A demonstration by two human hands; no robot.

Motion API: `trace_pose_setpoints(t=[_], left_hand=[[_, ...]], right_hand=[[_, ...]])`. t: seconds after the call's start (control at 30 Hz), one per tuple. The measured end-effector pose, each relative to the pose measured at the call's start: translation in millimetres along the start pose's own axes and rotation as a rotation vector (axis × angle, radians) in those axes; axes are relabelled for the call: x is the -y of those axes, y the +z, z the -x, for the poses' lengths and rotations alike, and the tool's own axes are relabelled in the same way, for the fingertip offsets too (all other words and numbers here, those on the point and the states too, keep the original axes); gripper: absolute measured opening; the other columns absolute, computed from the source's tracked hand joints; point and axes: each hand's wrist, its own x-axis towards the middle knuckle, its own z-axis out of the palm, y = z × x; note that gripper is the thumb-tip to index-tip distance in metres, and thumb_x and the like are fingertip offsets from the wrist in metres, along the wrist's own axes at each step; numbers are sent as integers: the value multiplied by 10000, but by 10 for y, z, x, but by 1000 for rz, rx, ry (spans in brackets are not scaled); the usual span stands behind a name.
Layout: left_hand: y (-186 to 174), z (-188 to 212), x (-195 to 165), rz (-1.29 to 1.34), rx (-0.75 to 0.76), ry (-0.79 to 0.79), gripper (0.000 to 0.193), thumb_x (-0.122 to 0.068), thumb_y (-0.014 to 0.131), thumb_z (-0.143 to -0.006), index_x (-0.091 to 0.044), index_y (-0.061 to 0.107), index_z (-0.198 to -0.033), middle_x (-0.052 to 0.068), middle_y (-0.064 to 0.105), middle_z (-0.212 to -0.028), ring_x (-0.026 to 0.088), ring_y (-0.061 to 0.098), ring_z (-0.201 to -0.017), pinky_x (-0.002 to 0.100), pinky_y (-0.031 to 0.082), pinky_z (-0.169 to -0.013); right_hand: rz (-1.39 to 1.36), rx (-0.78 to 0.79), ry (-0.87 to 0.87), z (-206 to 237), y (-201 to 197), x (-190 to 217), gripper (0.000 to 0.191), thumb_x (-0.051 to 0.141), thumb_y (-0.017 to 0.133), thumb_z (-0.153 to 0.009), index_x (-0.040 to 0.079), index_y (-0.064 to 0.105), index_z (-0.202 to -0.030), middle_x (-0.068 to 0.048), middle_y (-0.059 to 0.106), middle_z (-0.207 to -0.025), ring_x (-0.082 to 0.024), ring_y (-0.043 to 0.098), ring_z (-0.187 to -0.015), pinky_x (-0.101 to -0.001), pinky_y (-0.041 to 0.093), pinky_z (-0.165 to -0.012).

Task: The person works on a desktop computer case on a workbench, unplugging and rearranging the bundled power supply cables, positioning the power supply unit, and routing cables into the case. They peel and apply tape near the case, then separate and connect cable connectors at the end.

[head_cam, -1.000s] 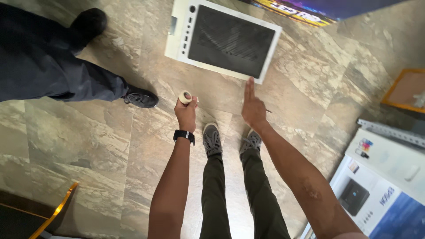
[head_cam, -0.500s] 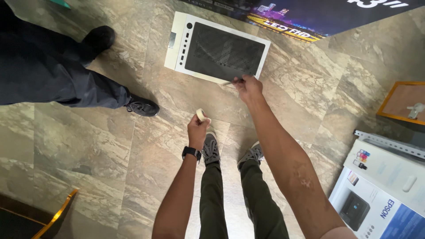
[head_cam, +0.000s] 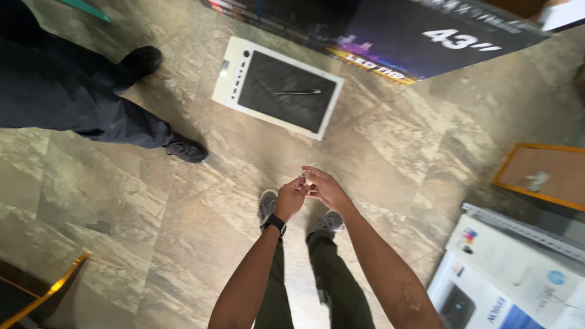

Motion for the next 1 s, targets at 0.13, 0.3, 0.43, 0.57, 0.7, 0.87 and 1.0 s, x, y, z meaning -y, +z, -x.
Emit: trace_pose_setpoints(t=[0.13,0.3,0.43,0.57,0.7,0.87,1.0], left_hand=[[363,135,-447,71,5,62,284,-130,677,-927,-30,695,-1192,78,759,-883,129,703,-813,285,562,-745],[656,358,-1106,157,-32,110,260,-128,703,-925,-24,728,-1162,41,737,-842,93,652,-770,263,534,-697],[808,527,-1565,370,-55,23,216,-135,691,-958,-30,738,-1141,-6,693,-858,71,584,-757,244,471,-667],[953,672,-1971,462,-78,45,206,-144,695,-945,-44,710,-1124,-23,699,-908,53,617,-789,231,497,-699],[1002,762,-2408,548,-46,108,222,-142,685,-939,-45,691,-1138,-33,699,-952,50,618,-811,226,509,-721],[1143,837,-2947,454,24,212,234,-154,682,-977,-42,701,-1181,-25,634,-911,68,568,-821,236,480,-725],[1430,656,-3387,427,19,300,369,-186,696,-935,-86,629,-1284,-46,652,-1003,54,614,-903,228,516,-780]], right_hand=[[109,-36,-134,458,-227,367,446,279,675,-964,70,594,-1350,-60,636,-1110,-153,631,-961,-329,545,-806],[239,-159,-210,1056,-437,849,400,244,738,-911,62,563,-1222,-61,633,-1025,-164,663,-842,-323,546,-734],[377,-162,-170,1545,-479,1261,351,358,676,-976,31,579,-1056,-85,694,-910,-171,653,-712,-314,532,-662],[318,-74,-249,2013,-492,1593,347,401,584,-1011,58,623,-1037,-73,677,-849,-164,631,-663,-300,501,-612],[64,-10,-313,2383,-499,1970,301,360,576,-997,70,633,-1053,-62,692,-866,-161,637,-700,-303,513,-628],[180,87,-410,2704,-691,2395,250,284,663,-1015,38,620,-1009,-53,673,-901,-147,637,-782,-304,522,-714],[232,95,-473,2840,-855,2697,163,158,718,-948,19,640,-983,-46,665,-934,-128,644,-836,-303,560,-802]])
